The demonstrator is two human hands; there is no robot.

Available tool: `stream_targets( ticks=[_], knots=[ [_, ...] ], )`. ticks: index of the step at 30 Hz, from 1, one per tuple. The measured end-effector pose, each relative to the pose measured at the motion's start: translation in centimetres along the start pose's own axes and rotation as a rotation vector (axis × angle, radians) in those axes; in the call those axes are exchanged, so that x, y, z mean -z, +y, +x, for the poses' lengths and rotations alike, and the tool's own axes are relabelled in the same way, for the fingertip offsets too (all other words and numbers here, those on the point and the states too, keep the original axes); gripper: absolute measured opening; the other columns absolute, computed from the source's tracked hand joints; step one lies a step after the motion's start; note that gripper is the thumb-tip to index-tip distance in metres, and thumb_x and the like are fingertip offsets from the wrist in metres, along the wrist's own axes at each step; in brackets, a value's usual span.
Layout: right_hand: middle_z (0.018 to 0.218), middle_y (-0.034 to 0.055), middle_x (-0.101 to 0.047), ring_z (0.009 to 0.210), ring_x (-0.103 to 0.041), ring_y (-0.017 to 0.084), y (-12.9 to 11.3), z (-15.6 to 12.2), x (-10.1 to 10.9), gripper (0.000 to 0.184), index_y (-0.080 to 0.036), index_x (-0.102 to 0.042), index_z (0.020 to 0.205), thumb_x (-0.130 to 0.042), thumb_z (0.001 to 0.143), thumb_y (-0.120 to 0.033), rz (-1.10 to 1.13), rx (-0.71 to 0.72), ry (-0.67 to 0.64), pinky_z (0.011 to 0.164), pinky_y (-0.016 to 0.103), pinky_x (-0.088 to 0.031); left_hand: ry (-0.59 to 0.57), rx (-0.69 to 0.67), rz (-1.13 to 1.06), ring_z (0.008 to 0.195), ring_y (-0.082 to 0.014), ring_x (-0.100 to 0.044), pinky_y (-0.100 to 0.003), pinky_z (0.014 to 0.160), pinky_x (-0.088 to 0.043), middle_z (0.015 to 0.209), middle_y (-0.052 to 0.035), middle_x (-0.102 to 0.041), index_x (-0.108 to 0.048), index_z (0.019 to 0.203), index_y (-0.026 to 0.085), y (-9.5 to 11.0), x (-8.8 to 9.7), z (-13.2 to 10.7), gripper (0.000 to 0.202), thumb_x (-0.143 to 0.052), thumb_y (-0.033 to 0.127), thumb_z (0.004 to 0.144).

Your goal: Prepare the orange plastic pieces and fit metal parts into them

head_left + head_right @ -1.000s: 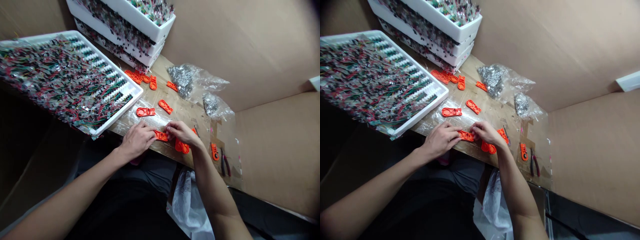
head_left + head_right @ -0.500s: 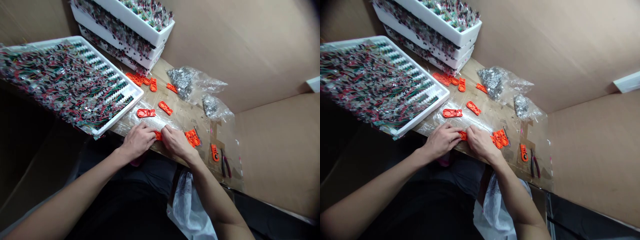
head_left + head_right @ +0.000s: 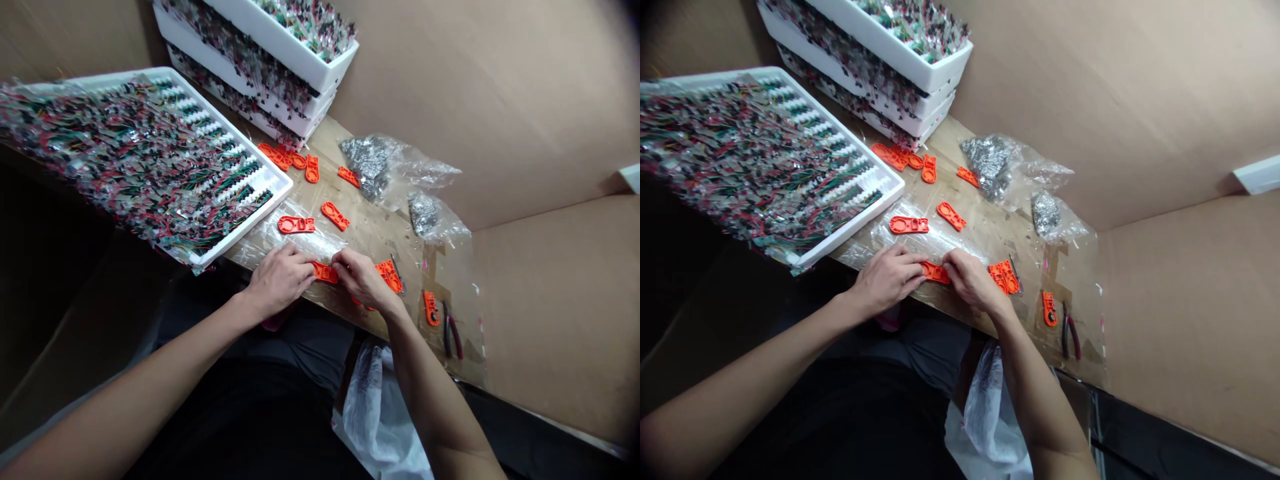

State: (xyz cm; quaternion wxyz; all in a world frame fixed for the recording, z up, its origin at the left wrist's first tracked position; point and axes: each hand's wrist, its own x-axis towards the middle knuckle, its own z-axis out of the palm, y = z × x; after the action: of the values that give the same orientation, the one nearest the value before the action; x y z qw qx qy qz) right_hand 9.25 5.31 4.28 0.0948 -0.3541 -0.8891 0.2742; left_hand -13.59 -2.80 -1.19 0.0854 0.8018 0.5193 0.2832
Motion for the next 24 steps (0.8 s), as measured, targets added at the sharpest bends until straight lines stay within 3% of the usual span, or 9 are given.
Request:
stream_targets(
  ticks=[17,24],
  knots=[
    [0.096,0.0062,-0.059,0.085,-0.056,0.022,-0.5,-0.1,-0.8,0.015,-0.022,-0.053,0.099,-0.044,0.111,-0.022,-0.203,0.061,-0.028,0.079,0.033,-0.043,0.018,0.013,-0.016,0.11,-0.0268,-0.057,-0.045,0.086,-0.045,0.134,0.005,-0.075,-0.076,0.092,0.025,-0.1,-0.1,-0.1,0.02,-0.066,0.037,0.103],
    [0.097,0.0078,-0.06,0.075,-0.051,0.021,-1.2,0.1,-1.0,0.012,-0.021,-0.054,0.1,-0.047,0.105,-0.013,-0.466,0.064,-0.116,0.067,0.033,-0.035,0.003,0.012,-0.01,0.111,-0.0269,-0.057,-0.044,0.087,-0.046,0.135,0.0057,-0.075,-0.077,0.095,0.025,0.0,0.0,-0.1,0.021,-0.063,0.037,0.105]
  ],
)
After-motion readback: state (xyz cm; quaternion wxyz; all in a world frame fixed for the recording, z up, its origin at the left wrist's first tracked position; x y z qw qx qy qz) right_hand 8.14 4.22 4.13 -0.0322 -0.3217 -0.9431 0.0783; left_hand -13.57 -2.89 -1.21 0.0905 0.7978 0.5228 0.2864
